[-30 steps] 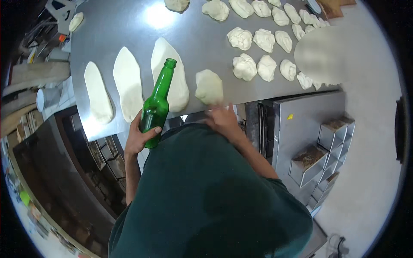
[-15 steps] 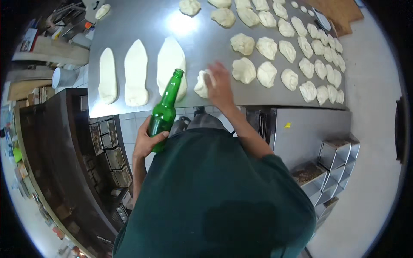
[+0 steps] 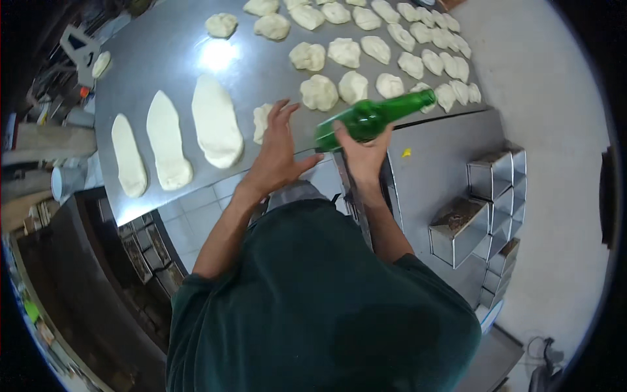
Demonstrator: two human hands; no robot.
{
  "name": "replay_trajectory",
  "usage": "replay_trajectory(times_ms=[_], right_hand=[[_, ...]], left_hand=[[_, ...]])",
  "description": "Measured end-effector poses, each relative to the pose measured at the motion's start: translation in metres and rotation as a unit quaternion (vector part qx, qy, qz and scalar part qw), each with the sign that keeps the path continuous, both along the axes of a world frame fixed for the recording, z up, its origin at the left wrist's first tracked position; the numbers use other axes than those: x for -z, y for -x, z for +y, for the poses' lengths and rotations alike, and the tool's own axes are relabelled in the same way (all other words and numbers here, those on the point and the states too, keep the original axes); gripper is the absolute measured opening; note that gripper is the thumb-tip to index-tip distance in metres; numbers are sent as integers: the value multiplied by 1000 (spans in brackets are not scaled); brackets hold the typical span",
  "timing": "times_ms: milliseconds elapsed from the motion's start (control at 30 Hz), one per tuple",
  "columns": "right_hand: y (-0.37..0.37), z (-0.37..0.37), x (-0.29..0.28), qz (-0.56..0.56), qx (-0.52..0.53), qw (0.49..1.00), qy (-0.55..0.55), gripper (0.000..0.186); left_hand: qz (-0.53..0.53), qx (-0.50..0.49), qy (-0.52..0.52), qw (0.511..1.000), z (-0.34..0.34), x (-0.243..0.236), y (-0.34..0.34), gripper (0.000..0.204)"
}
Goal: The person flattens dough portions using a glass bottle, rolls them into cylinders by hand, and places the shaped dough rolls into baking pans.
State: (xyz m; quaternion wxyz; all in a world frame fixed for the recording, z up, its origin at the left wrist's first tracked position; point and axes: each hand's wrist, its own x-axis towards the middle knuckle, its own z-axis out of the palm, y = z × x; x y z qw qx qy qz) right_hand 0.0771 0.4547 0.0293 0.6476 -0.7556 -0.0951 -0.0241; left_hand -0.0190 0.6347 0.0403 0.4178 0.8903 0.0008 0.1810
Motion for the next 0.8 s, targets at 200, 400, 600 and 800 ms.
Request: replay_trajectory(times_ms=[200,400,600,800], right_hand=[[-118,-49,45,-101,271,956,54,86],[-156,-36,99,-58,393,909,128,92],[-160,-35,125,-130,439,871,178,101],[-81,-4,95,-70,391,898,187,80]], left_hand=[[143,-87,347,923,31,43,61,74],[234,-219,309,895,54,52,135,58],[238,-337,279,867,74,67,184,54],[141,-229,86,959,97,102,189,54]])
